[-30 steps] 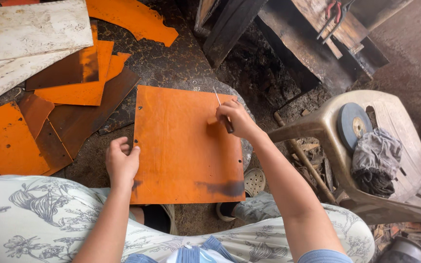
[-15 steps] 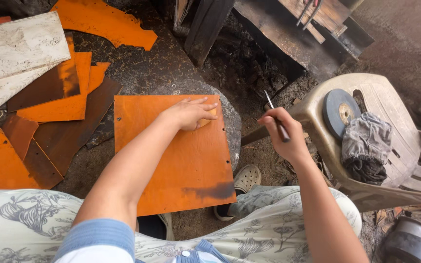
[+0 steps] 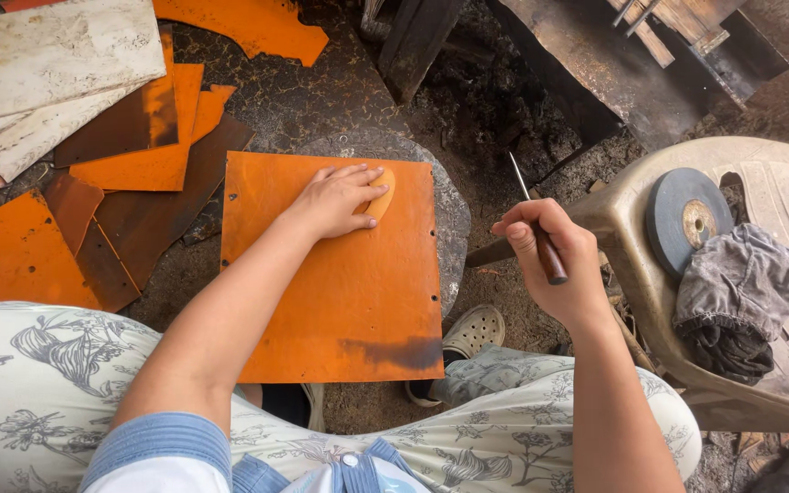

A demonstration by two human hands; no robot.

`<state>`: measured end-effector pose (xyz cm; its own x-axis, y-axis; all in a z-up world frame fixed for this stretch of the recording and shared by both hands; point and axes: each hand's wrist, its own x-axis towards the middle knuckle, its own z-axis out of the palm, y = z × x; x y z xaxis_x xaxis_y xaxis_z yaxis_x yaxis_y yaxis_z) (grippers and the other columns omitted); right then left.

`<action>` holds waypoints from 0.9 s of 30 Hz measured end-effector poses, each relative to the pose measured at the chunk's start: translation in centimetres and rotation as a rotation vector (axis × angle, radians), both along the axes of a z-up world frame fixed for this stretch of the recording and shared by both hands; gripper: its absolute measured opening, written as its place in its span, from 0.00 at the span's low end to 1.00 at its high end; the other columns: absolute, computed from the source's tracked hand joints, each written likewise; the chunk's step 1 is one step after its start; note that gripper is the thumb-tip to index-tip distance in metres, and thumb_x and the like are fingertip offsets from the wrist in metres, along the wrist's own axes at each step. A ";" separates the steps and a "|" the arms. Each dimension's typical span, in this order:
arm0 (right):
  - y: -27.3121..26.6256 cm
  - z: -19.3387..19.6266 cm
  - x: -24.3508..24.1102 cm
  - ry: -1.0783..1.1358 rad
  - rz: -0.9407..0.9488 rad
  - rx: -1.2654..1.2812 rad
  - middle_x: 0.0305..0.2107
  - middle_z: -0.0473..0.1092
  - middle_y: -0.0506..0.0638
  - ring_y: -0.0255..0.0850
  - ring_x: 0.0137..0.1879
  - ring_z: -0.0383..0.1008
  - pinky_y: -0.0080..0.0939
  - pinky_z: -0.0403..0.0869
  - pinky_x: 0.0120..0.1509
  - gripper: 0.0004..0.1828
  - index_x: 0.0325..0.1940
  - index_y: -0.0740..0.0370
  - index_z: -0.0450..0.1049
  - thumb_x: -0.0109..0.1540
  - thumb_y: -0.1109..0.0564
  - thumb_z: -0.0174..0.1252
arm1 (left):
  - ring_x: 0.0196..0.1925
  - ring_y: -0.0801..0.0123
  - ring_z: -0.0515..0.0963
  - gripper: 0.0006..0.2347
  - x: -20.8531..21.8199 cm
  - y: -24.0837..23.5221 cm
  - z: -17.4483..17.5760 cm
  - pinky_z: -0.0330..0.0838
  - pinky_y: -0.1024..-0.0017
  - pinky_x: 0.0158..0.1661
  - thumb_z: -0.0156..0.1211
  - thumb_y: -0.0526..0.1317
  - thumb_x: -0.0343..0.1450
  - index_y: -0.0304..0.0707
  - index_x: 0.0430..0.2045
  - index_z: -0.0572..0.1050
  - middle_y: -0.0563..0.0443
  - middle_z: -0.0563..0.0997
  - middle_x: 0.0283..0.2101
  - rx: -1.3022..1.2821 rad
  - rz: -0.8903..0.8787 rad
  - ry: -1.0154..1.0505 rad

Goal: The person uses a pointed tool to cut a small curved piece from an orange leather sheet placed on a wooden board. They then wipe the board with a cloth and continue cutting another small piece from the same sheet.

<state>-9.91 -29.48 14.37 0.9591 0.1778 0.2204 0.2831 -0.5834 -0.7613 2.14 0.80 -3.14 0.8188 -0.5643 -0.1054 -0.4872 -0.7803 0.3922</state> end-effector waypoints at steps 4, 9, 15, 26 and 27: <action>0.1 0.4 -0.3 -0.035 0.031 -0.020 0.33 0.76 0.47 0.30 0.32 0.69 0.33 0.69 0.37 0.08 0.47 0.62 0.74 0.72 0.55 0.56 | 0.74 0.64 0.58 0.28 -1.2 0.0 -0.3 0.51 0.53 0.68 0.68 0.53 0.65 0.54 0.61 0.72 0.58 0.62 0.73 -0.003 0.083 -0.043; 0.4 0.7 -0.7 -0.012 0.026 -0.034 0.30 0.74 0.46 0.30 0.28 0.65 0.34 0.65 0.32 0.08 0.46 0.62 0.74 0.70 0.54 0.57 | 0.74 0.66 0.58 0.27 -1.9 -0.2 -0.4 0.48 0.49 0.69 0.67 0.54 0.66 0.55 0.61 0.72 0.58 0.63 0.72 0.005 0.144 -0.056; 0.4 0.1 -0.9 -0.002 0.021 -0.047 0.33 0.77 0.48 0.32 0.32 0.70 0.34 0.68 0.36 0.09 0.48 0.61 0.74 0.71 0.53 0.56 | 0.74 0.66 0.59 0.28 -2.5 -0.3 -0.3 0.48 0.46 0.69 0.66 0.57 0.66 0.57 0.61 0.72 0.59 0.63 0.72 0.007 0.184 -0.071; -2.7 -4.0 -0.2 -0.066 -0.038 0.270 0.34 0.71 0.51 0.30 0.39 0.73 0.31 0.72 0.43 0.28 0.57 0.60 0.57 0.73 0.33 0.48 | 0.77 0.62 0.62 0.27 0.0 4.8 -1.8 0.57 0.53 0.74 0.63 0.52 0.71 0.51 0.67 0.69 0.55 0.67 0.74 -0.238 0.472 -0.156; -2.8 -4.1 -0.1 -0.045 -0.095 0.229 0.30 0.70 0.51 0.30 0.35 0.72 0.31 0.70 0.39 0.27 0.54 0.60 0.58 0.72 0.34 0.49 | 0.76 0.61 0.61 0.28 0.0 4.6 -1.8 0.55 0.51 0.72 0.64 0.52 0.70 0.50 0.66 0.69 0.55 0.66 0.73 -0.183 0.441 -0.133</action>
